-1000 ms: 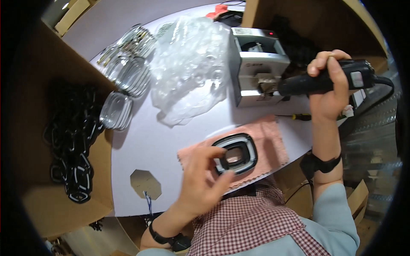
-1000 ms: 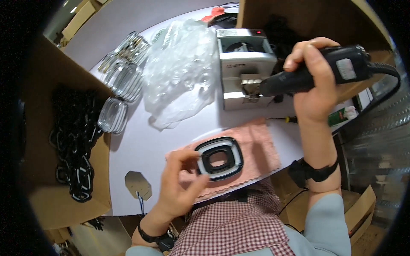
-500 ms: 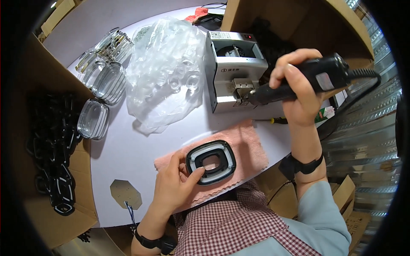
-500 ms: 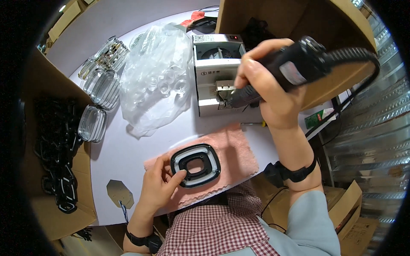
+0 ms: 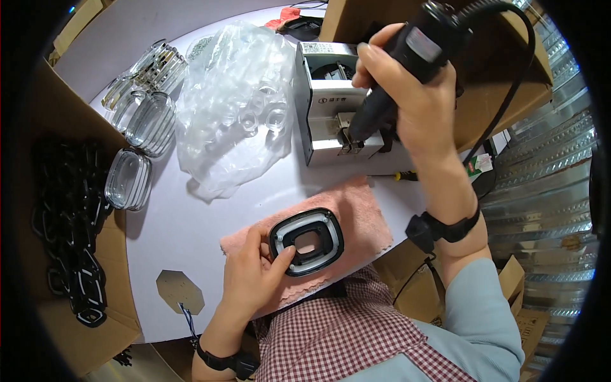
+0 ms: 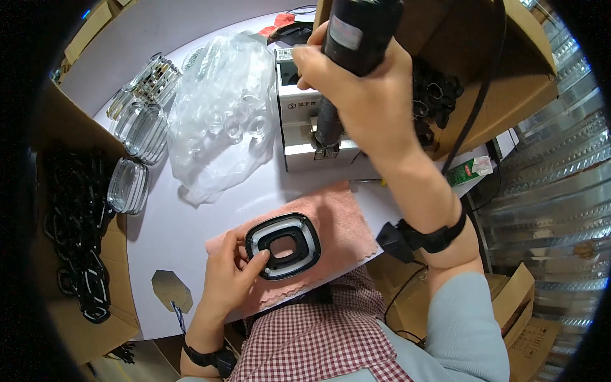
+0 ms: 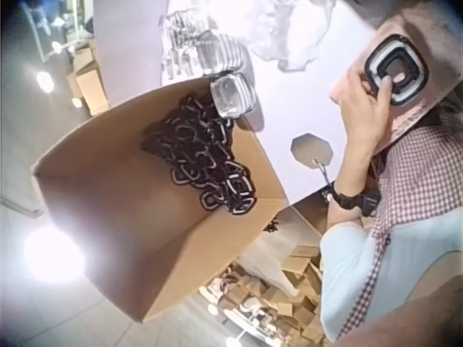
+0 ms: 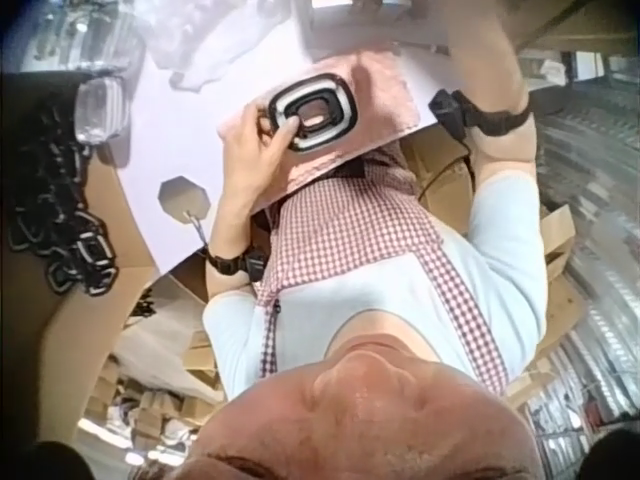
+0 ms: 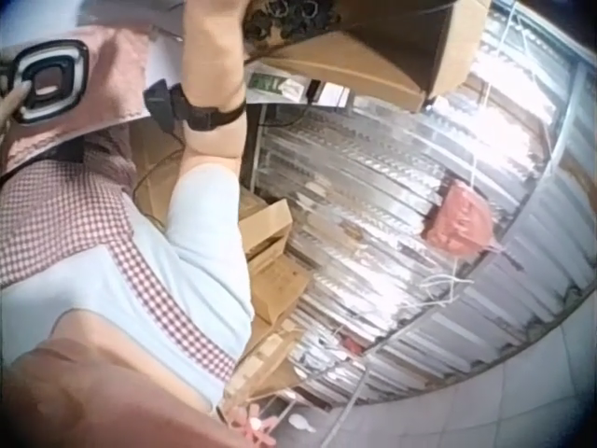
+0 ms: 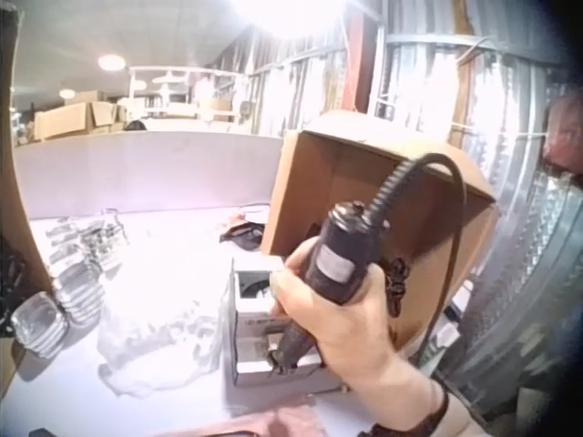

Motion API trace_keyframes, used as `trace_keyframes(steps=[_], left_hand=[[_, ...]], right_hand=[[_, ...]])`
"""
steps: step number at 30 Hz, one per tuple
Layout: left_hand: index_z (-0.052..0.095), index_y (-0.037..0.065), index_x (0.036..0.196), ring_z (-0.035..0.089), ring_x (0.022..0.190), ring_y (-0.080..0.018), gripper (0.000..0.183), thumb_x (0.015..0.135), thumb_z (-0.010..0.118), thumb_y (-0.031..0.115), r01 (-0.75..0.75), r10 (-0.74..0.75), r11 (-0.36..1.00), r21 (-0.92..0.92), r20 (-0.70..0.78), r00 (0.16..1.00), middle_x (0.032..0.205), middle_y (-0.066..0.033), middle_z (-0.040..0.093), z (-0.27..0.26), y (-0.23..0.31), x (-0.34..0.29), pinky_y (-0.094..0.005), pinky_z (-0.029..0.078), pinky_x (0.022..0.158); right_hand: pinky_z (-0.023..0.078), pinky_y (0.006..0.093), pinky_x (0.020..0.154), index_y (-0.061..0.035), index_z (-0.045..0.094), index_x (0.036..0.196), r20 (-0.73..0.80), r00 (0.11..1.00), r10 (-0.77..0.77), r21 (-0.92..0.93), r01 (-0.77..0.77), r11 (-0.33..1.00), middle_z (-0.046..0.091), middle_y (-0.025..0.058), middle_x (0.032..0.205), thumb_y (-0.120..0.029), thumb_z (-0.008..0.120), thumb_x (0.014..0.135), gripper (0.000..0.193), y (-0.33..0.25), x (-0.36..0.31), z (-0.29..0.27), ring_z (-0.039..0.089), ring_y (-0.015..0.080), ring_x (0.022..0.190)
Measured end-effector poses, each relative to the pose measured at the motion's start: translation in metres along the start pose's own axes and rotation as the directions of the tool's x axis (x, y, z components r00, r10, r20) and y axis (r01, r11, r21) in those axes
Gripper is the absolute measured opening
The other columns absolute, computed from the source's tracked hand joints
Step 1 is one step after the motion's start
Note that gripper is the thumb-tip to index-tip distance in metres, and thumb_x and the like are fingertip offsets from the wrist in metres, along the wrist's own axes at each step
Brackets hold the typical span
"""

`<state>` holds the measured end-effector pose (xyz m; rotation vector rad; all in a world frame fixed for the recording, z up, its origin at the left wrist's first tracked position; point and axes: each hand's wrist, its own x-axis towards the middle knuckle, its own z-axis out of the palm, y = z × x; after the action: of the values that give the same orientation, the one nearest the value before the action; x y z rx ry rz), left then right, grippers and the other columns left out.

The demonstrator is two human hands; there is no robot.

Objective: Assembling plastic components with metal plates and wiring using an electric screwdriver.

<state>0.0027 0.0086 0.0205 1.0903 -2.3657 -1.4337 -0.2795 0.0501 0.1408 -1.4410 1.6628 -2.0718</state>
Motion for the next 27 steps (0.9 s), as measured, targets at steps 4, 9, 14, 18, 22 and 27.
trace_keyframes(steps=[4, 9, 14, 18, 22, 27], left_hand=[[0.063, 0.002, 0.106, 0.063, 0.055, -0.02, 0.039, 0.089, 0.076, 0.034, 0.0, 0.0, 0.999, -0.046, -0.016, 1.0, 0.067, -0.0074, 0.066, 0.003, -0.008, 0.003, -0.0329, 0.049, 0.055], [0.062, 0.002, 0.108, 0.064, 0.057, -0.0194, 0.04, 0.09, 0.076, 0.036, -0.013, 0.013, 0.996, -0.094, -0.005, 1.0, 0.068, -0.0071, 0.065, 0.006, -0.012, 0.004, -0.0333, 0.049, 0.056], [0.062, 0.003, 0.107, 0.065, 0.059, -0.0214, 0.042, 0.088, 0.077, 0.037, -0.078, 0.077, 0.996, -0.039, -0.027, 0.997, 0.07, -0.0074, 0.065, 0.005, -0.01, 0.002, -0.0356, 0.05, 0.058], [0.062, 0.003, 0.107, 0.066, 0.061, -0.0242, 0.044, 0.086, 0.077, 0.039, -0.006, 0.006, 0.998, -0.058, -0.009, 1.0, 0.071, -0.0079, 0.066, 0.005, -0.013, 0.006, -0.0377, 0.051, 0.059], [0.062, 0.003, 0.106, 0.067, 0.063, -0.0265, 0.044, 0.086, 0.076, 0.039, -0.064, 0.063, 0.998, -0.025, -0.038, 0.997, 0.071, -0.0092, 0.067, 0.008, -0.012, 0.005, -0.0389, 0.052, 0.06], [0.062, 0.004, 0.104, 0.069, 0.067, -0.0285, 0.044, 0.085, 0.075, 0.042, -0.054, 0.053, 0.998, -0.016, -0.043, 0.998, 0.073, -0.0112, 0.069, 0.008, -0.019, 0.005, -0.0397, 0.052, 0.062]], right_hand=[[0.055, 0.0261, 0.066, -0.0015, 0.067, 0.101, 0.186, 0.981, -0.052, 0.036, 0.046, 0.998, 0.069, 0.0046, 0.081, -0.003, 0.074, 0.087, 0.016, -0.006, -0.023, 0.02, 0.067, 0.0108, 0.07], [0.057, 0.0298, 0.072, 0.0, 0.065, 0.102, -0.075, 0.989, -0.123, -0.084, 0.117, 0.99, 0.069, 0.007, 0.084, -0.003, 0.072, 0.089, 0.015, 0.002, -0.023, 0.015, 0.068, 0.0142, 0.073], [0.056, 0.0235, 0.066, 0.0014, 0.066, 0.098, -0.113, 0.983, -0.142, 0.05, 0.148, 0.988, 0.07, 0.0058, 0.078, -0.002, 0.072, 0.09, 0.011, 0.001, -0.033, 0.009, 0.07, 0.0103, 0.069], [0.055, 0.025, 0.062, 0.0015, 0.064, 0.099, -0.07, 0.995, -0.065, 0.17, 0.076, 0.982, 0.068, 0.0077, 0.075, 0.002, 0.069, 0.089, 0.011, 0.0, -0.027, 0.002, 0.066, 0.0125, 0.065], [0.054, 0.0267, 0.061, 0.0013, 0.06, 0.104, 0.294, 0.924, -0.246, 0.234, 0.18, 0.955, 0.068, 0.0084, 0.081, 0.004, 0.07, 0.087, 0.019, 0.0, -0.029, -0.005, 0.066, 0.0132, 0.066], [0.053, 0.0272, 0.061, 0.0026, 0.063, 0.097, -0.003, 0.997, -0.071, 0.15, 0.07, 0.986, 0.065, 0.0071, 0.076, 0.003, 0.067, 0.088, 0.01, -0.009, -0.033, 0.006, 0.064, 0.0145, 0.064]])
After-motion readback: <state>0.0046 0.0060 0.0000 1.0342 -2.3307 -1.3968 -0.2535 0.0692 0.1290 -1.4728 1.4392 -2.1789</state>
